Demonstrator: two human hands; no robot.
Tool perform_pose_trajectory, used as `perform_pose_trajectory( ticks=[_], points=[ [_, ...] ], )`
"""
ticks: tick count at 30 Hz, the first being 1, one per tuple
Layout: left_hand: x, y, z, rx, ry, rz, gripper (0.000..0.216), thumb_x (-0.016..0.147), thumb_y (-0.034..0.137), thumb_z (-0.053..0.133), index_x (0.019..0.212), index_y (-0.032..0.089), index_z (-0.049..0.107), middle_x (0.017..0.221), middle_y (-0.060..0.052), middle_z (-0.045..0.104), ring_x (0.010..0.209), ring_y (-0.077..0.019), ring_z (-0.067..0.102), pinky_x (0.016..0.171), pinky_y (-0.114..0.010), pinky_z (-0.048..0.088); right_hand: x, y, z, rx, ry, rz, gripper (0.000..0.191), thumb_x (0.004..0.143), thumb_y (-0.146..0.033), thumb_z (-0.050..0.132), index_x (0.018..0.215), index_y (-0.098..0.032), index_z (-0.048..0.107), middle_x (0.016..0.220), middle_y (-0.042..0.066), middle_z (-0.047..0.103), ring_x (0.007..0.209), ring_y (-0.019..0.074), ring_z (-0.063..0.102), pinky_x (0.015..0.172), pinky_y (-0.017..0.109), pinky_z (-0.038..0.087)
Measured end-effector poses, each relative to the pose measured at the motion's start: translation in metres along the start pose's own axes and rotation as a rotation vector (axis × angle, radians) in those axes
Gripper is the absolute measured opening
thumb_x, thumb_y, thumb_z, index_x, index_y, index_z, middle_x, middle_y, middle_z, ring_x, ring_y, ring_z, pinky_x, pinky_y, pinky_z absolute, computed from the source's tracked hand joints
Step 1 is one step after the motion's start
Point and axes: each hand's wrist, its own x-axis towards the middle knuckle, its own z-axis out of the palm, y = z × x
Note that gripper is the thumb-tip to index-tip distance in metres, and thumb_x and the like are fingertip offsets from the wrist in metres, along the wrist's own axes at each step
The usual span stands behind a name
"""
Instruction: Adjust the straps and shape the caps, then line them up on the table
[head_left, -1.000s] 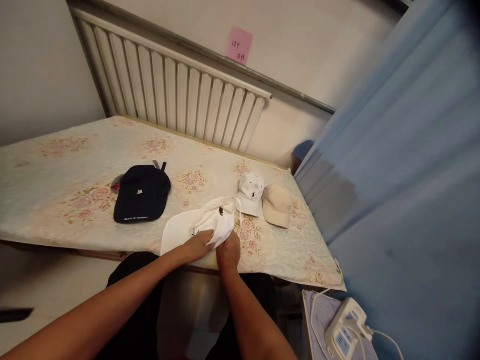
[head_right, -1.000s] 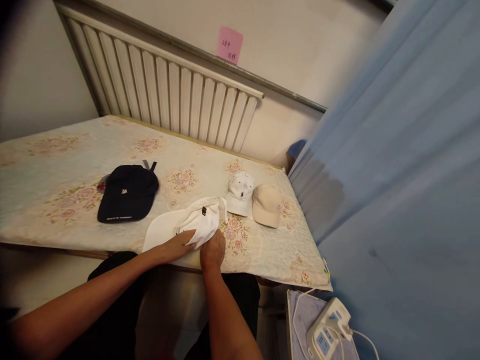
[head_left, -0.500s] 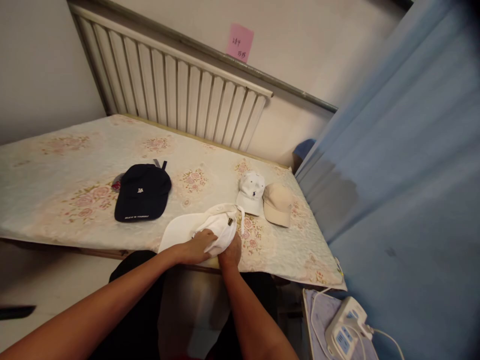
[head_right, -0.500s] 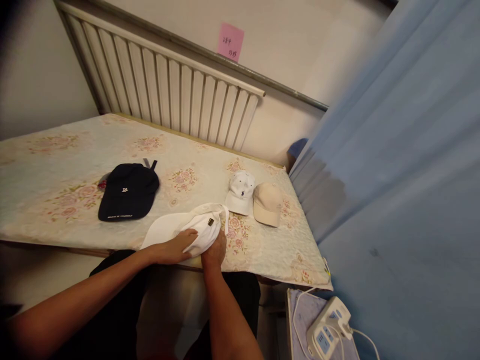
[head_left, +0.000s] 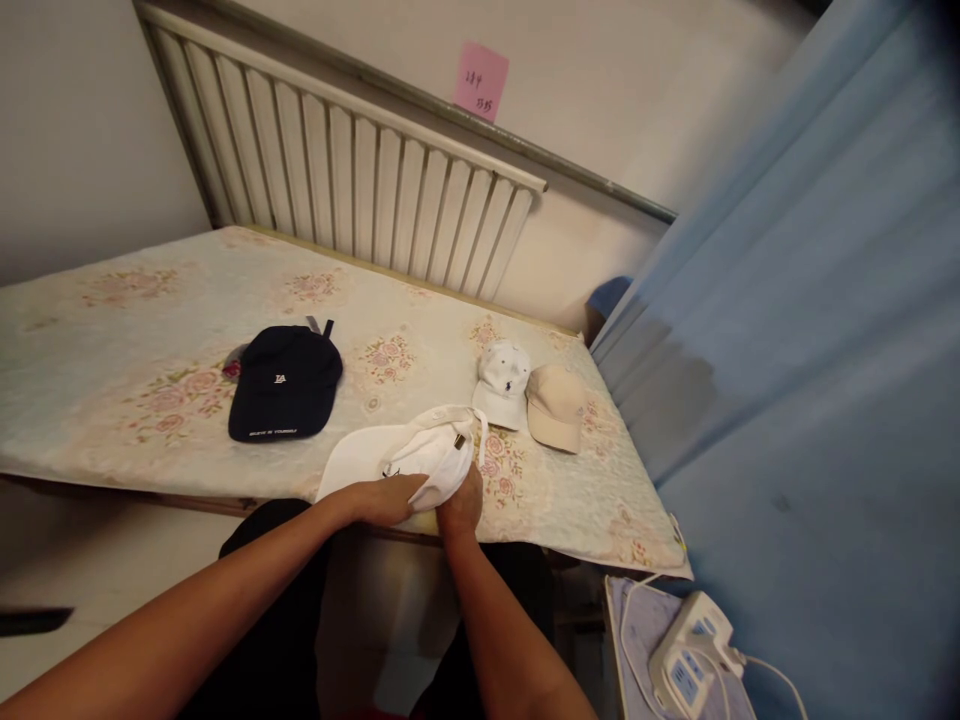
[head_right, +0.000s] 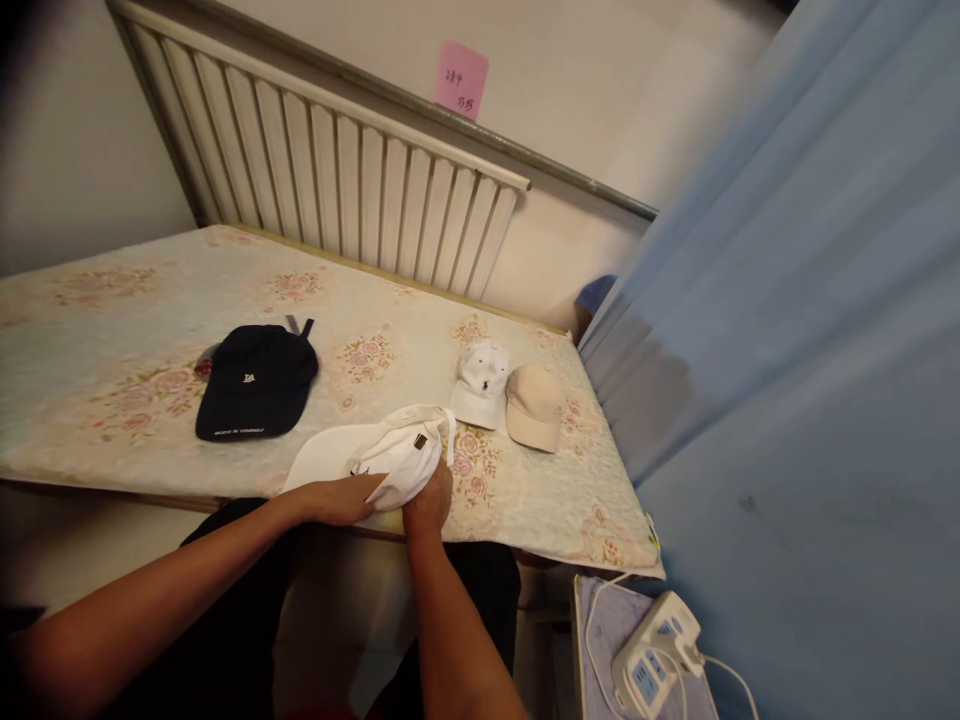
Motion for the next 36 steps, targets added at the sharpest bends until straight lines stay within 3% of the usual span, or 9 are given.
perform_pose_trajectory(
  ticks=[3,8,13,18,22,36],
  points=[
    [-0.004,0.006,-0.001,-0.045,-0.038,-0.035,0.038,0.071,0.019,0.052,0.106,0.019,0.067,0.114,-0.009,0.072,0.107,-0.0258,0.063,0.096,-0.034,0.045,0.0,0.0,0.0,-0.015,-0.002,0.017,0.026,0.084,-0.019,0.057,0.107,-0.011,0.065,0.099,0.015,0.069,0.094,0.0261,0.061,0.087,0.038,0.047],
    [-0.008,0.018,0.004,-0.045,0.024,-0.085,0.035,0.083,0.028,0.044,0.105,0.014,0.067,0.113,-0.016,0.071,0.103,-0.0306,0.064,0.095,-0.042,0.044,-0.001,-0.003,-0.002,0.017,-0.01,0.044,0.028,0.083,-0.019,0.057,0.11,-0.013,0.063,0.101,0.013,0.068,0.093,0.0254,0.06,0.084,0.037,0.047],
    [-0.009,0.031,0.007,-0.128,0.17,-0.028,0.034,0.086,0.032,0.043,0.106,0.016,0.065,0.122,-0.014,0.068,0.114,-0.0287,0.059,0.102,-0.039,0.039,-0.002,-0.003,-0.004,0.044,0.003,0.038,0.031,0.083,-0.021,0.057,0.113,-0.014,0.062,0.1,0.012,0.068,0.094,0.0257,0.06,0.083,0.037,0.047],
    [-0.008,0.041,0.009,-0.125,0.303,-0.109,0.022,0.085,0.035,0.041,0.083,0.019,0.057,0.09,-0.009,0.069,0.086,-0.0255,0.062,0.081,-0.037,0.044,-0.001,-0.005,-0.005,0.042,0.008,0.023,0.03,0.086,-0.022,0.055,0.114,-0.014,0.062,0.1,0.012,0.068,0.094,0.0253,0.061,0.084,0.037,0.047],
    [-0.006,0.044,0.012,-0.119,0.386,-0.166,0.021,0.085,0.038,0.038,0.078,0.021,0.05,0.082,-0.007,0.064,0.081,-0.0244,0.059,0.076,-0.036,0.041,0.0,-0.006,-0.007,0.057,0.01,0.016,0.031,0.088,-0.025,0.054,0.115,-0.013,0.063,0.1,0.013,0.069,0.098,0.0263,0.061,0.087,0.038,0.046],
    [0.011,0.069,0.007,-0.224,0.53,-0.196,0.027,0.083,0.036,0.042,0.094,0.018,0.059,0.094,-0.007,0.068,0.089,-0.0243,0.061,0.082,-0.035,0.044,0.0,-0.003,-0.002,0.052,0.011,0.021,0.031,0.09,-0.028,0.053,0.117,-0.015,0.062,0.102,0.013,0.069,0.095,0.0257,0.062,0.086,0.038,0.045]
  ],
)
